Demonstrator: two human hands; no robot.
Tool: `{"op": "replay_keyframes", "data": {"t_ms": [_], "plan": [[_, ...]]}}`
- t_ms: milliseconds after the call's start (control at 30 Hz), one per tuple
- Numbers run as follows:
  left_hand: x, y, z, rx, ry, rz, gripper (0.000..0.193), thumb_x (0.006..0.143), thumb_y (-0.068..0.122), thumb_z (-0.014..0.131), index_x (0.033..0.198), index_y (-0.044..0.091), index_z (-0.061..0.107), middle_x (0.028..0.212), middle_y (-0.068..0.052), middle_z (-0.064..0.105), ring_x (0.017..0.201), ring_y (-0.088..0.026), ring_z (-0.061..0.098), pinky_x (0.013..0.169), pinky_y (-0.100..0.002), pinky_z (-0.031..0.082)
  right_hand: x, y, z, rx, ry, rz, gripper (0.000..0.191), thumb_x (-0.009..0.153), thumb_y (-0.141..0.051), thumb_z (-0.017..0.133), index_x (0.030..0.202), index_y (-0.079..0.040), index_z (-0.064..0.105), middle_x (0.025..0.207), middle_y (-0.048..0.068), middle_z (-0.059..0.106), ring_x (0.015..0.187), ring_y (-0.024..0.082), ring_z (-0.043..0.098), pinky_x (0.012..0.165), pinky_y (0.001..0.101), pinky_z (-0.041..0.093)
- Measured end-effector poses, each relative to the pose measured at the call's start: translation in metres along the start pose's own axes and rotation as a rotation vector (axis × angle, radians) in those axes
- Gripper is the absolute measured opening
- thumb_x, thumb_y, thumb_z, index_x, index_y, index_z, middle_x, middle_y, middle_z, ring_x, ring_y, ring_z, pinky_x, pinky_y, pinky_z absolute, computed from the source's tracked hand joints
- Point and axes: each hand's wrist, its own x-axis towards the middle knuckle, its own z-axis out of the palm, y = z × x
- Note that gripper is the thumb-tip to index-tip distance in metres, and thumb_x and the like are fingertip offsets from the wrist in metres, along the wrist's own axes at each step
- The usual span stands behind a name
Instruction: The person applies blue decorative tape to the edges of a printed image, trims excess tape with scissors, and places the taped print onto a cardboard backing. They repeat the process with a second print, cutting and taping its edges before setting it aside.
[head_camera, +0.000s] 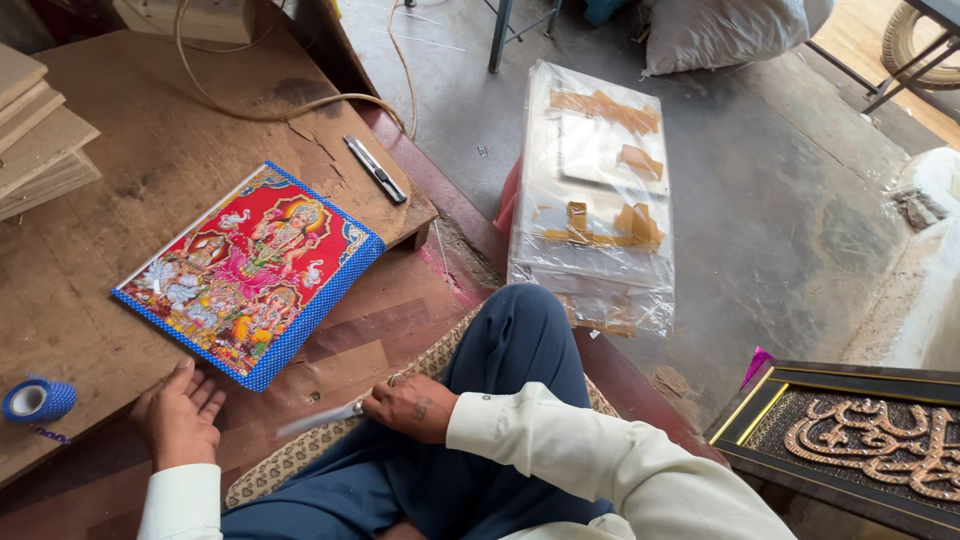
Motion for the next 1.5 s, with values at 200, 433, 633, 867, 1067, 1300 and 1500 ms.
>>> {"op": "replay_keyframes", "data": {"t_ms": [200, 433, 633, 867, 1067, 1300, 1500], "plan": [[-0.003, -0.007, 0.007, -0.076, -0.168, -0.106, 0.041, 0.099, 0.026, 0.071, 0.133, 0.005, 0.06, 0.127, -0.01, 0.066, 0.113, -0.027, 0.065, 0.095, -0.047, 0.047, -0.005, -0.002, 0.011, 0.047, 0.023, -0.137, 0.019, 0.084, -0.008, 0.065, 0.102, -0.004, 0.065, 0.098, 0.014, 0.064, 0.091, 0.033, 0.07, 0.076, 0.0438, 0.059], [-0.017, -0.006, 0.021, -0.085, -0.214, -0.107, 0.043, 0.099, 0.033, 0.072, 0.133, 0.009, 0.063, 0.116, -0.006, 0.069, 0.101, -0.025, 0.065, 0.09, -0.044, 0.051, 0.003, -0.006, 0.002, 0.635, -0.019, 0.376, 0.045, 0.082, -0.014, 0.078, 0.123, -0.006, 0.061, 0.114, 0.015, 0.067, 0.102, 0.032, 0.068, 0.08, 0.0448, 0.058], [-0.034, -0.019, 0.049, -0.085, -0.449, -0.063, 0.042, 0.098, 0.023, 0.068, 0.135, 0.005, 0.062, 0.111, -0.009, 0.07, 0.09, -0.025, 0.067, 0.078, -0.042, 0.056, 0.03, -0.014, 0.01, 2.143, 0.494, 0.77, 0.073, 0.08, -0.023, 0.087, 0.141, -0.005, 0.051, 0.129, 0.008, 0.063, 0.114, 0.02, 0.064, 0.088, 0.0354, 0.056], [-0.074, -0.057, 0.082, -0.201, -0.606, -0.092, 0.039, 0.096, 0.014, 0.063, 0.132, 0.001, 0.061, 0.111, -0.013, 0.073, 0.09, -0.029, 0.071, 0.08, -0.044, 0.059, 0.022, -0.052, -0.002, 2.003, 0.829, 0.47, 0.061, 0.086, -0.025, 0.083, 0.138, -0.001, 0.06, 0.128, 0.008, 0.068, 0.117, 0.017, 0.065, 0.103, 0.0315, 0.051], [-0.116, -0.093, 0.105, -0.46, -0.64, -0.345, 0.036, 0.098, 0.022, 0.067, 0.132, 0.008, 0.064, 0.114, -0.007, 0.074, 0.097, -0.02, 0.072, 0.087, -0.035, 0.058, 0.027, -0.042, -0.06, 1.825, 1.162, 0.623, 0.054, 0.089, -0.024, 0.085, 0.13, 0.003, 0.063, 0.112, 0.015, 0.069, 0.091, 0.02, 0.066, 0.079, 0.0377, 0.054], [-0.192, -0.081, 0.087, 0.044, -0.694, 0.045, 0.034, 0.094, 0.022, 0.072, 0.117, -0.003, 0.071, 0.104, -0.014, 0.077, 0.092, -0.025, 0.072, 0.08, -0.037, 0.056, -0.009, 0.011, -0.102, 1.344, 1.119, 0.691, 0.038, 0.086, -0.028, 0.077, 0.116, -0.011, 0.062, 0.105, 0.001, 0.063, 0.095, 0.014, 0.06, 0.088, 0.0318, 0.052], [-0.148, 0.034, 0.044, 0.442, 0.135, 1.319, 0.066, 0.078, 0.003, 0.082, 0.126, -0.024, 0.046, 0.122, -0.029, 0.054, 0.114, -0.031, 0.054, 0.094, -0.044, 0.044, 0.003, 0.08, -0.105, 1.642, 0.922, 0.22, 0.02, 0.096, -0.011, 0.077, 0.113, -0.005, 0.069, 0.106, 0.002, 0.071, 0.097, 0.015, 0.066, 0.091, 0.0329, 0.053]]}}
